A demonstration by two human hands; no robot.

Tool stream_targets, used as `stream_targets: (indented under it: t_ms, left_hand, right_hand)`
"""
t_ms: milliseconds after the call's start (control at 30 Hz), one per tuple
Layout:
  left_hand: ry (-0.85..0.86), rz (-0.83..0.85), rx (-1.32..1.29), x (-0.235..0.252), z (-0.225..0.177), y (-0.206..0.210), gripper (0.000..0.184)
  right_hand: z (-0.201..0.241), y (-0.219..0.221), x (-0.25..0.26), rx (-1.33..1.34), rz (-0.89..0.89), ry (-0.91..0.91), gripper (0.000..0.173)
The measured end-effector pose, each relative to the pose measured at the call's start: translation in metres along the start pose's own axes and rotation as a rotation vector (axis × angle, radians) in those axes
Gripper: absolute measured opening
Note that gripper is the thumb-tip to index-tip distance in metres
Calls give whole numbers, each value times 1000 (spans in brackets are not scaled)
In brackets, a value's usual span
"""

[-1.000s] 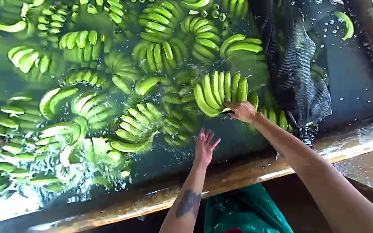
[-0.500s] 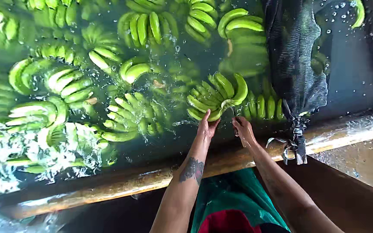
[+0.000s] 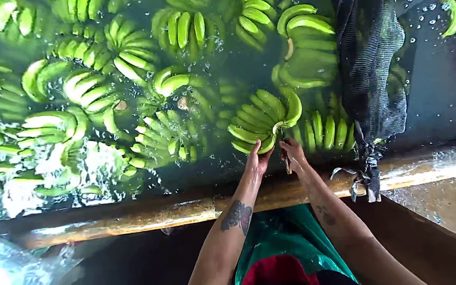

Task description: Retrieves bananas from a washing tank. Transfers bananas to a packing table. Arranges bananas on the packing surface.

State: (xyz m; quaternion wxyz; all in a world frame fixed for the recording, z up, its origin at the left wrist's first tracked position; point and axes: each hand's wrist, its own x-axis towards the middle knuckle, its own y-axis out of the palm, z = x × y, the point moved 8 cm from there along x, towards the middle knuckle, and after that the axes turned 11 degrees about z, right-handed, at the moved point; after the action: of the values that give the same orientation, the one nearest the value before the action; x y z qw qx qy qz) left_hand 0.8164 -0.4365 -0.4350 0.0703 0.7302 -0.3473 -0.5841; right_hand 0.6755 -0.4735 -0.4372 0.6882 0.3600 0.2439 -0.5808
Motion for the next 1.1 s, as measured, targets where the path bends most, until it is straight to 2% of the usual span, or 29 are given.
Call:
stream_targets:
  t_ms: [133,200,367,433,533,567,633,667,733,800,900,1100]
  left_hand:
    - [26,74,39,0,6,-8,41]
    - [47,112,53,-3,9,-11,40]
    - [90,66,47,-8,6,-11,40]
    - [117,61,60,-10,0,-6,40]
    - [199,-14,90,-11,-7,-9,45]
    - [222,-19,105,-9,-8,-11,46]
    - [222,9,103,1,-18,-6,47]
    - [203,19,107,5,-23,-8,46]
    - [128,40,136,1,-17,-29,43]
    - [87,75,155,2,-23,-28,43]
    - [60,67,136,-6,-27,-37,41]
    - [42,117,171,-2,-28,-52,42]
  right_hand:
    - [0,18,-9,160,-67,46,19]
    - [4,25,-12,138,-99,74,17]
    - [11,32,-8,96,-98,80,18]
    - [24,34,1,-10,-50,46,22]
    - [35,30,24,-415,69,-108,30]
    - [35,33,14,-541,117,-130,32]
    - [46,45,-24,-613,222,-218,33]
    - [44,49,-42,-590,280,-213,32]
    - [19,35,-58,-537,299,-83,33]
    - [11,20,-37,-529,255,12,35]
    - [-6,28,-24,-468,255,140,33]
    - [-18,44,-30,17,267,246,21]
